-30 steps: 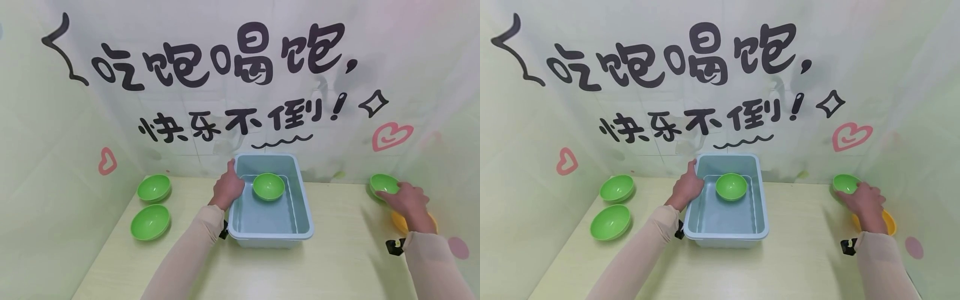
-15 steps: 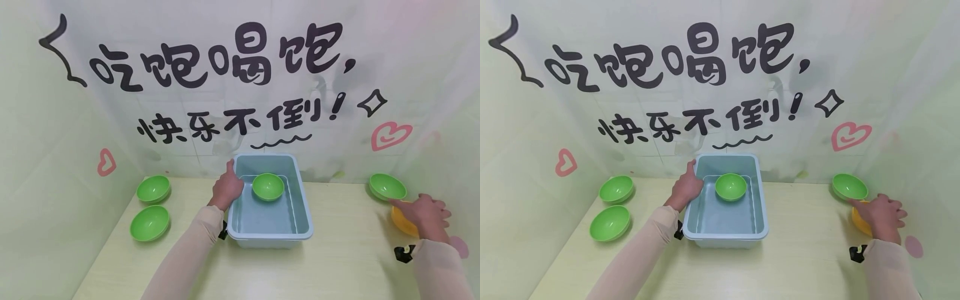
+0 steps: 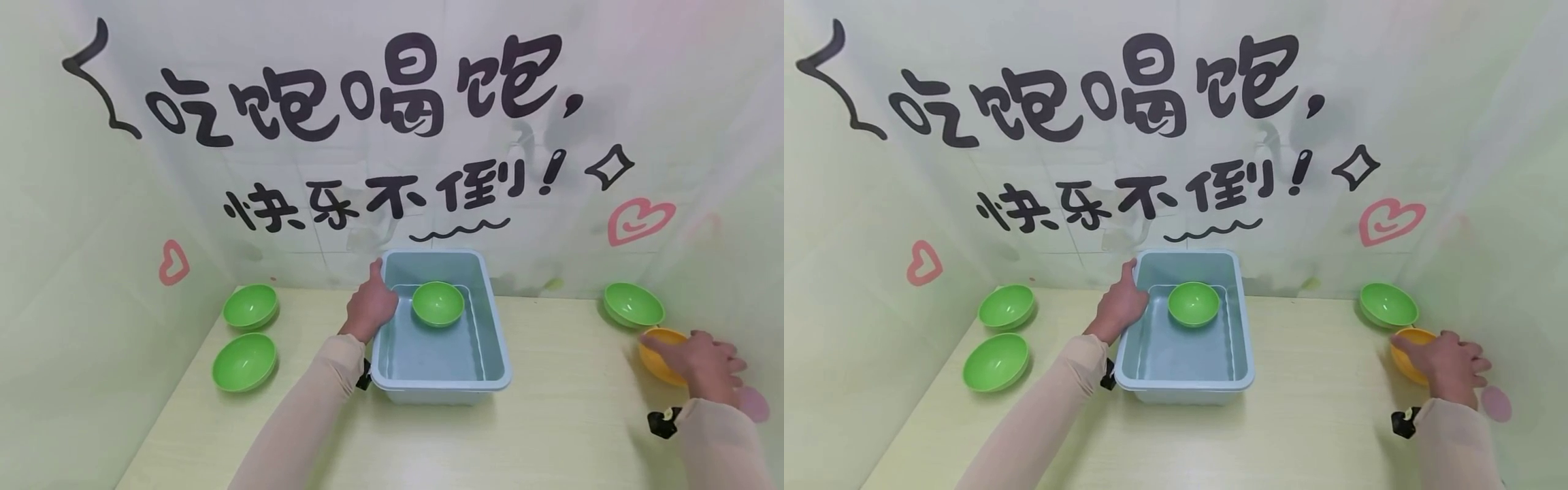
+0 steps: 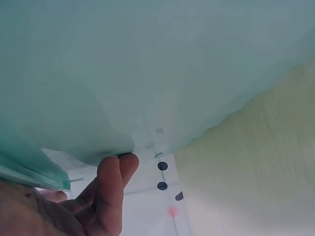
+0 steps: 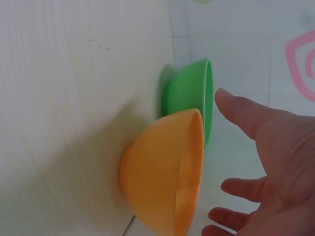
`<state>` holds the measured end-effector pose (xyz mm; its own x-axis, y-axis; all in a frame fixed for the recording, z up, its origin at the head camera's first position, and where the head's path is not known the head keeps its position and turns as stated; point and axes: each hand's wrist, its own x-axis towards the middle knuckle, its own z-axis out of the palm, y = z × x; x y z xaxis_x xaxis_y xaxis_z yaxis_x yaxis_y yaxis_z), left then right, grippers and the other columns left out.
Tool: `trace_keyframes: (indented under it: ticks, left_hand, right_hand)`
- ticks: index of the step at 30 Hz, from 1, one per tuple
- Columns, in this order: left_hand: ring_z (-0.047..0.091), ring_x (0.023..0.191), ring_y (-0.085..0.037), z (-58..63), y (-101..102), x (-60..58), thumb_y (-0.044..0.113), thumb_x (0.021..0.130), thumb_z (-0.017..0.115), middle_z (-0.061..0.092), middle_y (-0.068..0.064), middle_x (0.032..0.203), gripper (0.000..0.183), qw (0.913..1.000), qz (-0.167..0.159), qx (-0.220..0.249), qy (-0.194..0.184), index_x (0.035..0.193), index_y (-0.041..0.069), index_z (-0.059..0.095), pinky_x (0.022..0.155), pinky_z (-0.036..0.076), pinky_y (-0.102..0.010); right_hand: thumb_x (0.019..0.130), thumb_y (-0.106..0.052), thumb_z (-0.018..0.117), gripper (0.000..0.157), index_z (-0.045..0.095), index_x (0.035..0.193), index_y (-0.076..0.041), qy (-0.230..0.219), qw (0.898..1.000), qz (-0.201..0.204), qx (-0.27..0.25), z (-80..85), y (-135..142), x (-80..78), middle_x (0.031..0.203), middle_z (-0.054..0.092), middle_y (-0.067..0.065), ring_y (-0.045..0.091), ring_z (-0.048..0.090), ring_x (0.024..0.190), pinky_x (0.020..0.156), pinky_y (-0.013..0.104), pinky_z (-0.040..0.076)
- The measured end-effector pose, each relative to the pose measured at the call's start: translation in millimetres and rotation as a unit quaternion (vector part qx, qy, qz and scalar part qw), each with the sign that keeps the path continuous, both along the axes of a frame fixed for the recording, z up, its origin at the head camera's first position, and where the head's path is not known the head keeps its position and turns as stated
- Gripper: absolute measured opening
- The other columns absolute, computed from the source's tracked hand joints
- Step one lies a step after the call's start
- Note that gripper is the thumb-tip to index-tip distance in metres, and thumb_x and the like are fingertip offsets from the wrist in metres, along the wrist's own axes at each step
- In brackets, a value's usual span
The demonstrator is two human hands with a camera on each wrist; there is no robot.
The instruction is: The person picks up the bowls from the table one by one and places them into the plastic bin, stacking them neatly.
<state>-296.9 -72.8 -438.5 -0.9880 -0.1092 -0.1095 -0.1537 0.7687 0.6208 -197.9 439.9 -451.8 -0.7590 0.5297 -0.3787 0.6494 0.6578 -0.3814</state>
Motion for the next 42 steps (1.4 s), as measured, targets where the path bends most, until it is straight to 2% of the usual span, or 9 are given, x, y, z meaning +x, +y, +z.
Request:
trace_keyframes:
  ticks: [5, 11, 18, 29, 36, 39, 42]
  left_hand:
    - [0.062, 0.068, -0.029, -0.1, 1, 0.0, 0.019, 0.089, 0.048, 0.070, -0.015, 0.100, 0.082, 1.0000, -0.001, 0.003, 0.001, 0.163, 0.024, 0.013, 0.054, 0.043, -0.037]
    - [0.063, 0.069, -0.030, 0.8, 1, -0.1, 0.019, 0.089, 0.048, 0.070, -0.015, 0.101, 0.082, 1.0000, -0.001, 0.002, -0.003, 0.163, 0.024, 0.013, 0.054, 0.043, -0.037]
    - [0.062, 0.070, -0.030, 1.3, 0, -1.2, 0.020, 0.089, 0.048, 0.069, -0.015, 0.102, 0.083, 1.0000, -0.001, -0.001, 0.001, 0.163, 0.024, 0.013, 0.055, 0.043, -0.038]
    - [0.061, 0.067, -0.029, 1.0, -3, 0.3, 0.019, 0.090, 0.047, 0.069, -0.015, 0.099, 0.082, 1.0000, 0.000, 0.006, -0.001, 0.163, 0.024, 0.012, 0.053, 0.043, -0.037]
    - [0.062, 0.068, -0.029, 0.0, -3, -0.1, 0.020, 0.090, 0.047, 0.068, -0.015, 0.101, 0.081, 1.0000, 0.000, 0.007, -0.003, 0.163, 0.024, 0.013, 0.054, 0.043, -0.036]
    - [0.062, 0.068, -0.029, 0.4, -1, -0.1, 0.019, 0.089, 0.047, 0.068, -0.015, 0.097, 0.081, 1.0000, -0.003, 0.006, -0.002, 0.163, 0.023, 0.013, 0.054, 0.043, -0.036]
    - [0.062, 0.067, -0.029, 1.3, 0, 0.8, 0.019, 0.089, 0.046, 0.068, -0.014, 0.093, 0.081, 1.0000, -0.003, 0.004, -0.003, 0.163, 0.023, 0.013, 0.053, 0.042, -0.036]
  right_hand:
    - [0.088, -0.075, 0.053, 0.121, 0.009, 0.147, 0.022, -0.011, 1.000, 0.005, -0.003, -7.8, 3, 0.5, 0.141, 0.000, 0.060, 0.074, 0.005, 0.132, 0.105, 0.081, 0.019]
    - [0.091, -0.069, 0.053, 0.121, 0.004, 0.146, 0.026, -0.012, 1.000, 0.013, -0.003, -13.7, 1, 1.9, 0.143, -0.011, 0.060, 0.076, -0.007, 0.136, 0.108, 0.082, 0.014]
    - [0.089, -0.069, 0.055, 0.119, 0.008, 0.143, 0.025, -0.005, 1.000, 0.019, 0.011, -16.0, -1, 2.4, 0.139, 0.000, 0.060, 0.073, 0.002, 0.132, 0.104, 0.080, 0.023]
    - [0.082, -0.080, 0.057, 0.122, 0.017, 0.148, 0.015, -0.018, 0.999, 0.041, 0.028, -14.8, -4, 0.5, 0.130, 0.012, 0.059, 0.069, 0.010, 0.118, 0.090, 0.074, 0.033]
    - [0.081, -0.080, 0.059, 0.120, 0.027, 0.138, 0.019, -0.023, 0.998, 0.050, 0.020, -12.5, -9, -0.5, 0.122, 0.012, 0.057, 0.074, 0.005, 0.122, 0.087, 0.072, 0.033]
    - [0.081, -0.081, 0.059, 0.123, 0.024, 0.143, 0.020, -0.031, 0.998, 0.049, 0.014, -13.5, -8, -0.5, 0.126, 0.009, 0.060, 0.076, 0.004, 0.125, 0.093, 0.075, 0.031]
    - [0.080, -0.082, 0.059, 0.132, 0.012, 0.147, 0.022, -0.041, 0.998, 0.047, -0.001, -15.5, -7, -1.2, 0.132, 0.003, 0.060, 0.076, 0.007, 0.126, 0.094, 0.077, 0.033]
